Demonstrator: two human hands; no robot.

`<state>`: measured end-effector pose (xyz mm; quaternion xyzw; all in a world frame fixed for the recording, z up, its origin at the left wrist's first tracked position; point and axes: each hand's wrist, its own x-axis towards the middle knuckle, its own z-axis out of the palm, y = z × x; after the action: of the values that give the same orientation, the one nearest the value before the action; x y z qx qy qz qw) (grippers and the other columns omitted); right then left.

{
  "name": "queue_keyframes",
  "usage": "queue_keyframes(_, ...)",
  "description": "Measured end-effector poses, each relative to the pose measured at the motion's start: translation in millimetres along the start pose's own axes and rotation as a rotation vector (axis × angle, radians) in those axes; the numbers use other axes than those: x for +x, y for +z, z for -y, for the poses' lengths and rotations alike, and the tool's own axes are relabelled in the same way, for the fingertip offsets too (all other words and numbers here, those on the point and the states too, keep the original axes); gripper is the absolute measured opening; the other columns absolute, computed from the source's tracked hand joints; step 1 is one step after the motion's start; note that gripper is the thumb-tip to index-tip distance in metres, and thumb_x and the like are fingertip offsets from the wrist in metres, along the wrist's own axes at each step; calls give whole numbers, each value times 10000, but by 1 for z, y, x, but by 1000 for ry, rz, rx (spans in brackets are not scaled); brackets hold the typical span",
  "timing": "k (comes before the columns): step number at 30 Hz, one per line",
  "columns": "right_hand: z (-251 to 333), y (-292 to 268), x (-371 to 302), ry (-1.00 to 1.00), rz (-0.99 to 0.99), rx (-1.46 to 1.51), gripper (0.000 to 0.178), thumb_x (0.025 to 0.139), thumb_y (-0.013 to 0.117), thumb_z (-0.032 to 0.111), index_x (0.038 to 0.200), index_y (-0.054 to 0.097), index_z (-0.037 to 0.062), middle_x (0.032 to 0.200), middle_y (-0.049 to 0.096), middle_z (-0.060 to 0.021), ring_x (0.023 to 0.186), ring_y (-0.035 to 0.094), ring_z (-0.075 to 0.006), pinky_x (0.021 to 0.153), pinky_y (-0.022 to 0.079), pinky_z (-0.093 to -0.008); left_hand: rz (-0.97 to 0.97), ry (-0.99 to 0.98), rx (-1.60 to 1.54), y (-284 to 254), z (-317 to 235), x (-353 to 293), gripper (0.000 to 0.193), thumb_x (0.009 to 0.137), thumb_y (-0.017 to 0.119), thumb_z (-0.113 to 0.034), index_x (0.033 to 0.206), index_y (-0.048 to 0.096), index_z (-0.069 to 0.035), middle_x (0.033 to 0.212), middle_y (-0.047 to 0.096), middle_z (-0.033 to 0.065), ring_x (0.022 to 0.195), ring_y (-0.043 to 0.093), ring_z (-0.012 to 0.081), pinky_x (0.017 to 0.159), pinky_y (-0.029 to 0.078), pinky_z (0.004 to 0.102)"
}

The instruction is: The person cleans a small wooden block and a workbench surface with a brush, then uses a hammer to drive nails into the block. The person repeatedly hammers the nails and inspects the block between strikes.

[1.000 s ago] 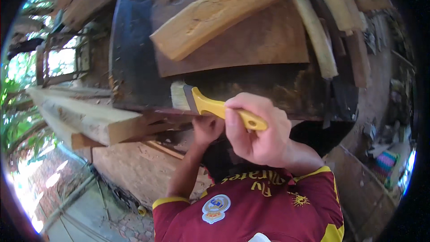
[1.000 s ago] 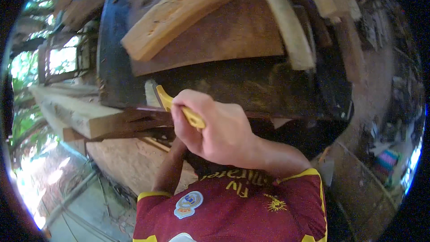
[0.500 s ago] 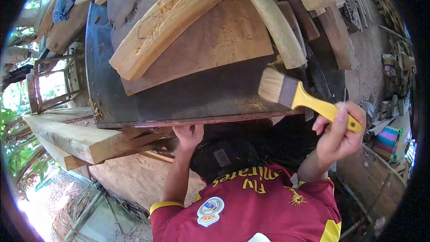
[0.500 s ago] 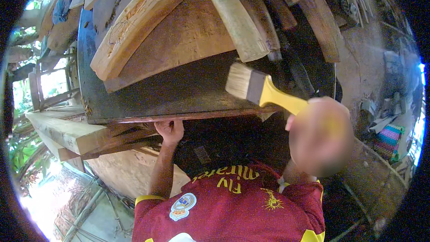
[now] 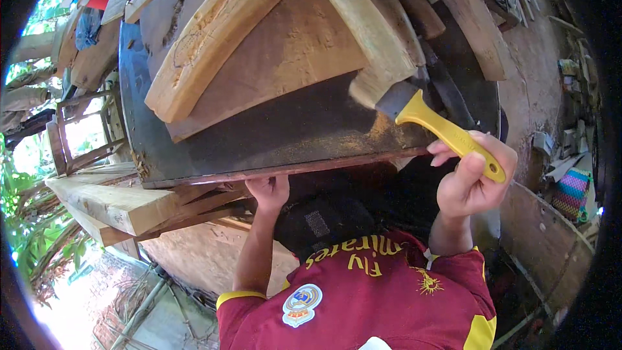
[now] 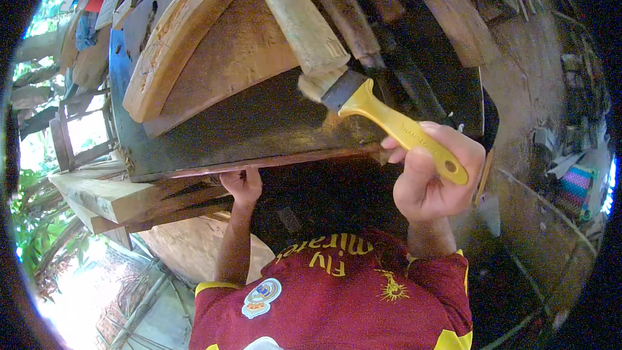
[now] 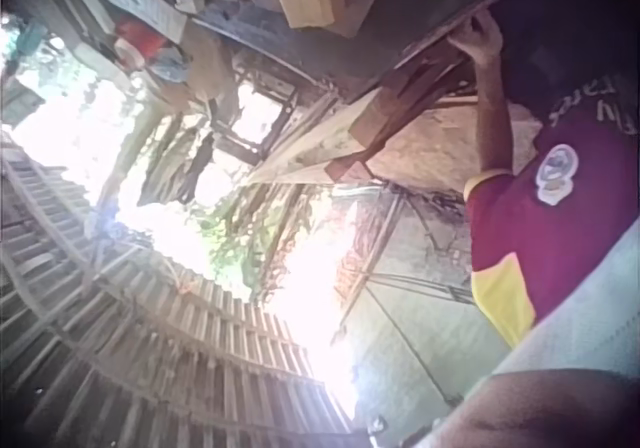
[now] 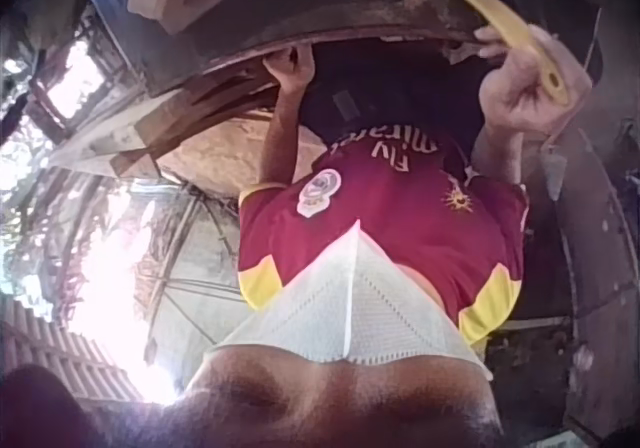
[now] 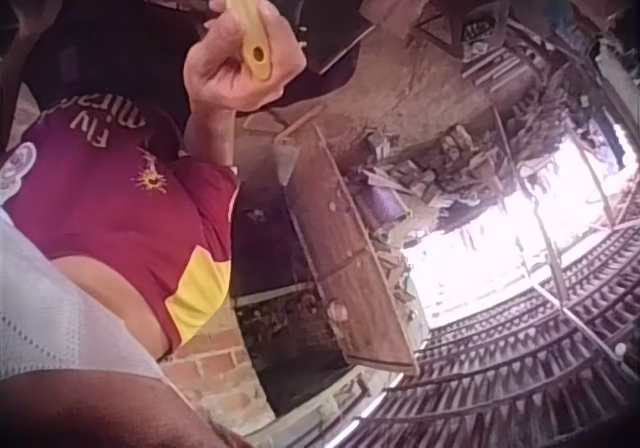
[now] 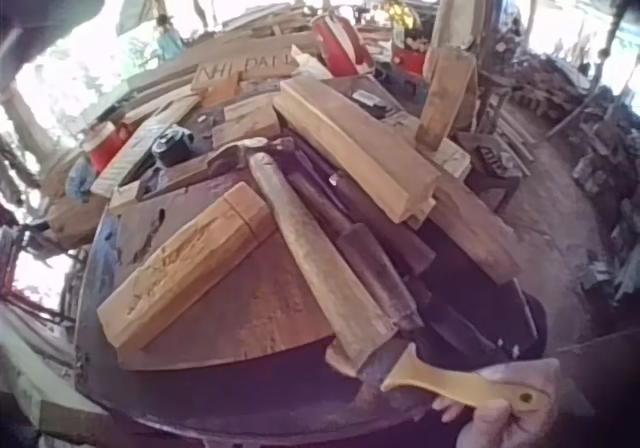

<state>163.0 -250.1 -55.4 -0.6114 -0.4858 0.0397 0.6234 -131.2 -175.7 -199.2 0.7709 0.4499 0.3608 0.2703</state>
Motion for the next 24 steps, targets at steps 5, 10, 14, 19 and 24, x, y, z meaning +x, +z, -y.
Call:
queue_keyframes(5,22,-18,-2,36,-66,-80,214,956,517,151,995,460,-52,650,590,-158,458,566,-159,414,455,-244,-38,70,51,1,-4,5,68,782,651,-62,832,681,-27,783,678,111,681,654,234,661,494,309)
queue_keyframes(10,35,-22,7,-61,-121,-115,178,958,441,129,928,444,-47,526,512,-163,353,490,-184,324,389,-262,0,-30,54,-2,-2,-3,74,776,672,-73,835,683,-31,740,671,111,618,641,247,619,493,324)
queue_keyframes(14,37,0,6,-214,-62,17,195,934,473,150,912,452,-43,516,519,-139,358,513,-198,315,409,-278,-24,-71,-14,3,9,-12,102,773,678,-80,861,684,-30,754,672,123,624,644,247,609,491,318)
queue_keyframes(19,48,80,-7,-244,297,415,226,728,637,-84,944,569,-77,732,624,-145,516,629,-241,452,543,-327,-137,120,-63,5,-21,18,291,738,708,-73,1010,632,-5,871,677,79,716,648,165,669,523,295)
queue_keyframes(24,45,83,-6,-224,304,300,223,740,660,-40,929,542,-41,753,615,-125,579,640,-246,513,543,-317,-95,100,-18,3,-3,6,327,735,671,-27,1057,622,-1,891,663,94,758,642,128,658,525,293)
